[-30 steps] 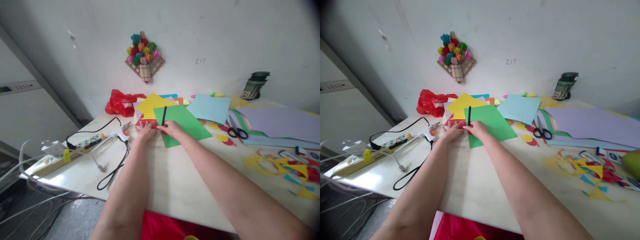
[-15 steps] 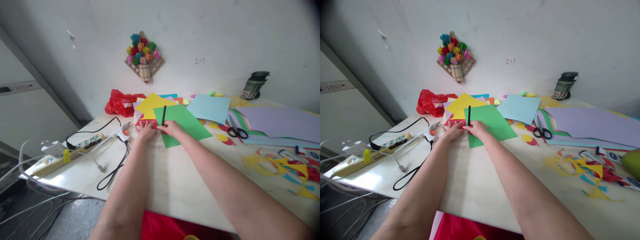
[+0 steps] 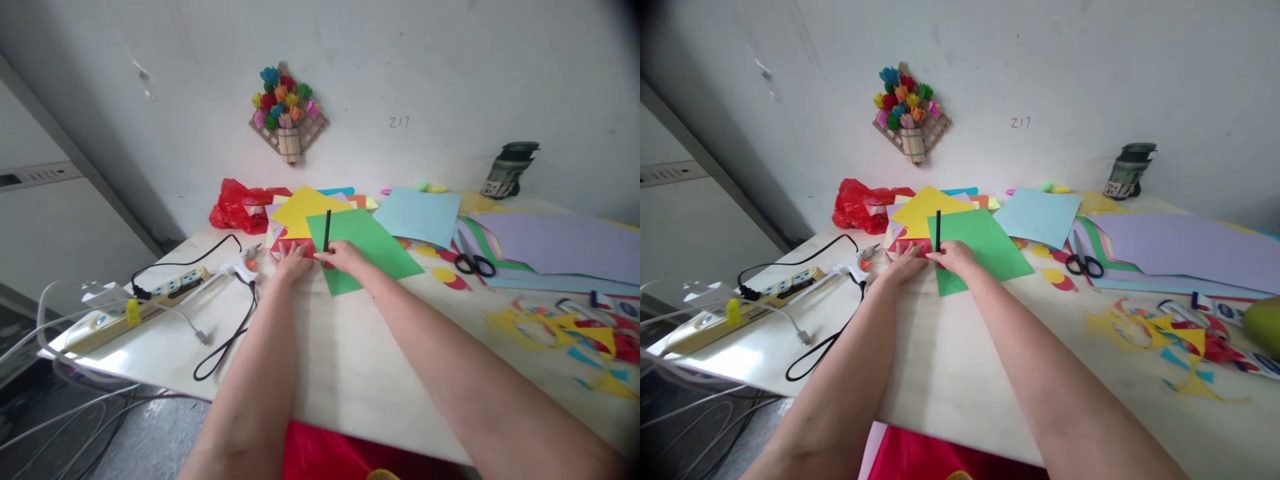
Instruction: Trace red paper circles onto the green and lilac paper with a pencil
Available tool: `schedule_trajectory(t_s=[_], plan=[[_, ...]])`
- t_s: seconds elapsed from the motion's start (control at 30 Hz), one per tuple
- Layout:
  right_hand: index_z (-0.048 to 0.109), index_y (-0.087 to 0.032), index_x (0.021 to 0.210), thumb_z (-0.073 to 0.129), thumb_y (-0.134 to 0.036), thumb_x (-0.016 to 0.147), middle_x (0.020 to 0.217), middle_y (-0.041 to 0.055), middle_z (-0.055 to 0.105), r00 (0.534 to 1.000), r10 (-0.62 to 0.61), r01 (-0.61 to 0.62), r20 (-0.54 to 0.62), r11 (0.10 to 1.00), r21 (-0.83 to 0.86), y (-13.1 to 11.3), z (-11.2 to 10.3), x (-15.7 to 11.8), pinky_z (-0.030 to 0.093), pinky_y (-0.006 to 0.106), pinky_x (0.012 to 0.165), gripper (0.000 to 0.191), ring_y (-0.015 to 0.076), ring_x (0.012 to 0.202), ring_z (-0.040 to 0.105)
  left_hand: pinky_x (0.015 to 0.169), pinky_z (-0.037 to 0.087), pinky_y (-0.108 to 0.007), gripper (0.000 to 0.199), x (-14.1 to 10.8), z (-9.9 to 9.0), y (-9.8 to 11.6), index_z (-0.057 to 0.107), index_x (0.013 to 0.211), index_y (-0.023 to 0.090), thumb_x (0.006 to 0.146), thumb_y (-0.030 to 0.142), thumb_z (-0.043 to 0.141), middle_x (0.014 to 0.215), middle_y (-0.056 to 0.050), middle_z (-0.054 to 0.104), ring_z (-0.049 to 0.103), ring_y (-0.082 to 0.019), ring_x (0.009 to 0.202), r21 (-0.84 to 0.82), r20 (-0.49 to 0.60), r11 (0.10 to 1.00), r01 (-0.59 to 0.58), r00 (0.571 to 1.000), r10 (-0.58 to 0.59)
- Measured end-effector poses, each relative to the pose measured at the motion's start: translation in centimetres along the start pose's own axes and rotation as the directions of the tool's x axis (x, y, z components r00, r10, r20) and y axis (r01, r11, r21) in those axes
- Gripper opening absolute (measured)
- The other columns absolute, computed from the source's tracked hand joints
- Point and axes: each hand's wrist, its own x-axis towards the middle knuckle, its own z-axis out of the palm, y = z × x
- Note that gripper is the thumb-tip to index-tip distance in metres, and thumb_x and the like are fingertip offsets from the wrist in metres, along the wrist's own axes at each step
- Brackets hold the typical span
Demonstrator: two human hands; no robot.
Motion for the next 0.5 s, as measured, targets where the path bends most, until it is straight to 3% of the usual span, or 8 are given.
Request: schedule_trajectory(t_s=[0.5], plan=[[0.059, -0.018, 0.059, 0.051, -0.057, 0.063, 0.059, 0.0014, 0.059, 1.000, -0.014, 0.014, 0.023, 1.000, 0.002, 0.25, -0.14, 0.22, 0.028, 0.021, 0.045, 0.040, 0.0105, 0.052, 0.048, 0.093, -0.011, -0.059, 0.058, 0.11, 0.07, -0.05, 0.026, 0.129, 0.035, 0.073, 0.045, 0.037, 0.141, 0.002, 0.017, -0.003, -0.030, 0.127, 0.002, 0.015, 1.000, 0.003, 1.000, -0.003]])
